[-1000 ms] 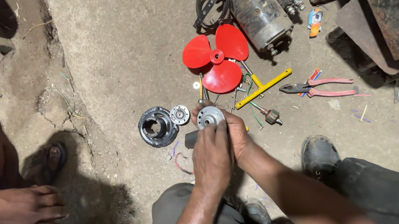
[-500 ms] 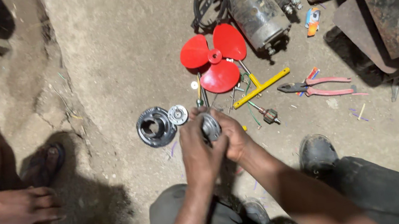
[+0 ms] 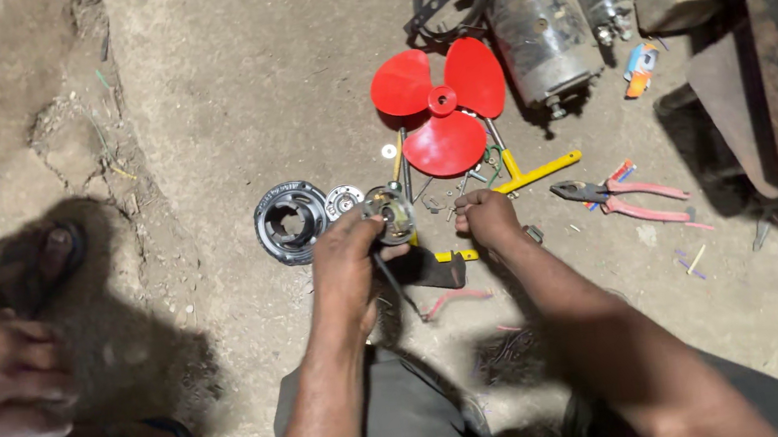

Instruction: The person sits on the ground and works on a small electrical component, likely a fan capacitor. They unwrap a package, retrieve a tool from a drawer, cut wires with scissors, and manipulate the component with pliers and their hands.

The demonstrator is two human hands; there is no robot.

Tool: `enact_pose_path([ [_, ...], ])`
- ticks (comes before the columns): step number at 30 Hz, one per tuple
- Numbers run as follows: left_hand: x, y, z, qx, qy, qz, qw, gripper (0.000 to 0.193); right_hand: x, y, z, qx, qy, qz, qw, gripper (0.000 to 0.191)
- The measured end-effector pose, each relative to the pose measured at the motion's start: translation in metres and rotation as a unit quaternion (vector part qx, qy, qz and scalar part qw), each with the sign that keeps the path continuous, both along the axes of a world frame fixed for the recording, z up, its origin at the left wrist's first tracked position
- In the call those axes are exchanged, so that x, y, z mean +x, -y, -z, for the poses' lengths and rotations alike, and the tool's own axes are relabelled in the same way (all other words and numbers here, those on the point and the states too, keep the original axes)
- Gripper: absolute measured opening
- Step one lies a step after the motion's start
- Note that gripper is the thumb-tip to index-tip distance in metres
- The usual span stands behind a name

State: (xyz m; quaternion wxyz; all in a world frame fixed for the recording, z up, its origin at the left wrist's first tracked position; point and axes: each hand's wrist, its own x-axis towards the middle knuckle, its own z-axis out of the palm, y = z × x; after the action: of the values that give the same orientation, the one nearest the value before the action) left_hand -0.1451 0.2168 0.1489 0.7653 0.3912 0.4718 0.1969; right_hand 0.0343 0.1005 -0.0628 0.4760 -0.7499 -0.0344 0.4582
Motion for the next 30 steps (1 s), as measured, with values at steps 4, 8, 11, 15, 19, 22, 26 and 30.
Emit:
enact_pose_path([
  [4, 0.009, -0.002, 0.003, -0.017, -0.002, -0.007, 1.000, 0.023, -0.002, -0.014, -0.009, -0.063, 0.211, -0.136, 0.966, 0.019],
  [8, 0.011, -0.004, 0.011, -0.024, 0.002, 0.001, 1.000, 0.023, -0.003, -0.024, -0.009, -0.032, 0.370, -0.203, 0.906, 0.017],
  [11, 0.011, -0.006, 0.020, -0.030, 0.006, 0.005, 1.000, 0.025, 0.004, -0.025, -0.004, -0.061, 0.294, -0.197, 0.933, 0.019],
  [15, 0.009, -0.008, 0.030, -0.049, -0.003, 0.026, 0.998, 0.030, 0.016, -0.013, -0.010, 0.015, 0.072, -0.015, 0.997, 0.023],
  [19, 0.007, -0.007, 0.032, -0.066, -0.018, 0.055, 0.996, 0.035, 0.002, 0.007, -0.054, 0.125, 0.090, 0.046, 0.987, 0.022],
  [22, 0.006, -0.004, 0.031, -0.060, -0.019, 0.075, 0.995, 0.035, -0.024, 0.011, -0.103, 0.200, 0.088, 0.029, 0.975, 0.025],
  [26, 0.002, 0.002, 0.026, -0.034, 0.014, 0.082, 0.996, 0.036, -0.045, 0.001, -0.159, 0.221, 0.332, -0.164, 0.902, 0.037],
  [30, -0.002, 0.010, 0.018, 0.052, -0.029, 0.102, 0.993, 0.038, -0.052, -0.006, -0.184, 0.224, 0.385, -0.173, 0.879, 0.041],
])
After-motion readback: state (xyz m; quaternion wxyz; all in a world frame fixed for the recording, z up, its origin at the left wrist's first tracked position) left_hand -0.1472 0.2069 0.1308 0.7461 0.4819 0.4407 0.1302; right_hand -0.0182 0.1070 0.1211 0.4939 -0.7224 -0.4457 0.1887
